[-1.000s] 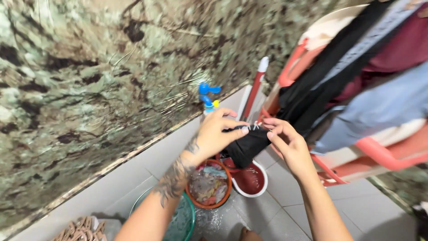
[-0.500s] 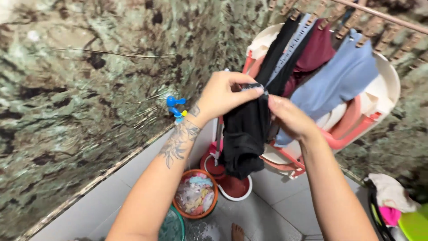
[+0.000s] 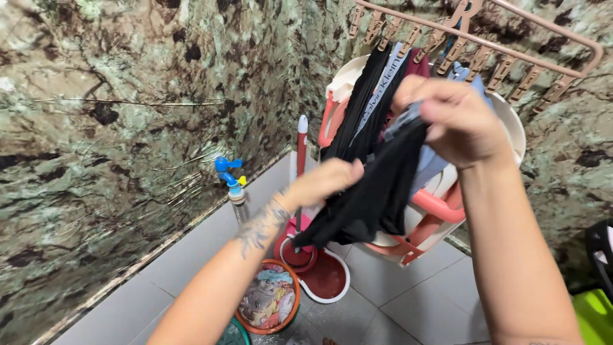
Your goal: Hand washing items of clothing in a bucket and hanging them onto a drying rack.
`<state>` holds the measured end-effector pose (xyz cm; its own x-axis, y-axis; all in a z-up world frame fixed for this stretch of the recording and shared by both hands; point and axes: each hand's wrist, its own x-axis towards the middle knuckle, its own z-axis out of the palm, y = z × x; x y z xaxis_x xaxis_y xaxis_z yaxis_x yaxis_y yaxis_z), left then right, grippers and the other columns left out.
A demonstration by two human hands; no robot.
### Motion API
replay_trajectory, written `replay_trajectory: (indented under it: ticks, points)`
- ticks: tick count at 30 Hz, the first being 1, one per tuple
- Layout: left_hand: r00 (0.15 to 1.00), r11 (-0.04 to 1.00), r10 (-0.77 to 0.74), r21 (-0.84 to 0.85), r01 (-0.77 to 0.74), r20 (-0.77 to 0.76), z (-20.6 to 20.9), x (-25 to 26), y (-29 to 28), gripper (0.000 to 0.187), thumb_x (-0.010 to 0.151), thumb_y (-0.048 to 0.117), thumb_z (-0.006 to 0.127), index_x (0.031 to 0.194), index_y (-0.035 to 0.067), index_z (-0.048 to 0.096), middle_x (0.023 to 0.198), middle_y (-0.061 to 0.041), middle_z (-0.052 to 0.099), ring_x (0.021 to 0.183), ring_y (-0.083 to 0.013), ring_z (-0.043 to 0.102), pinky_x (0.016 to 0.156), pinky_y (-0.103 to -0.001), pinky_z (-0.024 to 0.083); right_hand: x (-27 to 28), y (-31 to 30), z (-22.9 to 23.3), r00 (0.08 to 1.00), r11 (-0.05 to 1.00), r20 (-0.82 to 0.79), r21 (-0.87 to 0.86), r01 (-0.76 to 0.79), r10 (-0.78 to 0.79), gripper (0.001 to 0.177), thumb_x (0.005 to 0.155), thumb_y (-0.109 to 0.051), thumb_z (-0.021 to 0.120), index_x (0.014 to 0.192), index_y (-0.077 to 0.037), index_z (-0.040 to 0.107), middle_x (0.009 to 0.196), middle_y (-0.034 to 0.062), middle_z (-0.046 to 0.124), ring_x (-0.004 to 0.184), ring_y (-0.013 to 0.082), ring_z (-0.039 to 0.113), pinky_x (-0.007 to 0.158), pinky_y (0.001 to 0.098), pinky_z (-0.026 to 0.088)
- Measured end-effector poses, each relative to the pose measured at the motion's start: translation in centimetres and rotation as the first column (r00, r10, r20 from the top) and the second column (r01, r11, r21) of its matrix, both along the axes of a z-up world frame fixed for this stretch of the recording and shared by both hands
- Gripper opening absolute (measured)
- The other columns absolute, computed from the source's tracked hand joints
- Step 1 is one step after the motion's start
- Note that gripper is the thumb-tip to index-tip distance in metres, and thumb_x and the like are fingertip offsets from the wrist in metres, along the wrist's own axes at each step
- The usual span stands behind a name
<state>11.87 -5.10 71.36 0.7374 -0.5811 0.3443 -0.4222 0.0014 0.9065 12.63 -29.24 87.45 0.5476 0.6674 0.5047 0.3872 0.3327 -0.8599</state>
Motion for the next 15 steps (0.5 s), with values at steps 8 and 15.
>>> replay_trajectory:
  ticks: [8,15]
  points:
    - [0.930,0.906,0.298,0.242,-0.346,0.215,5.0,-1.7,3.3,0.045,0.102,0.043,0.061,0.090,0.002,0.071,0.072,-0.002,0.063,0.069,-0.0064,0.059,0.065,-0.028,0.050,3.7,-13.5,-0.8,0.998,0.986,0.054,0.168,0.006,-0.015,0.023,0.102,-0.023,0.073,0.092,-0.002,0.069,0.088,0.0087,0.063,0.085,0.0207,0.057,0.090,0.0372,0.049]
    - [0.749,0.877,0.432,-0.041,-0.478,0.502,12.3,-2.9,4.9,0.034,0.102,0.036,0.069,0.099,0.002,0.076,0.077,-0.004,0.074,0.071,-0.0061,0.065,0.067,-0.026,0.053,1.4,-11.8,-0.6,0.781,0.522,0.354,-0.594,0.613,-0.515,0.010,0.082,-0.007,0.078,0.086,0.002,0.075,0.079,0.0086,0.067,0.078,0.0197,0.058,0.075,0.0423,0.046]
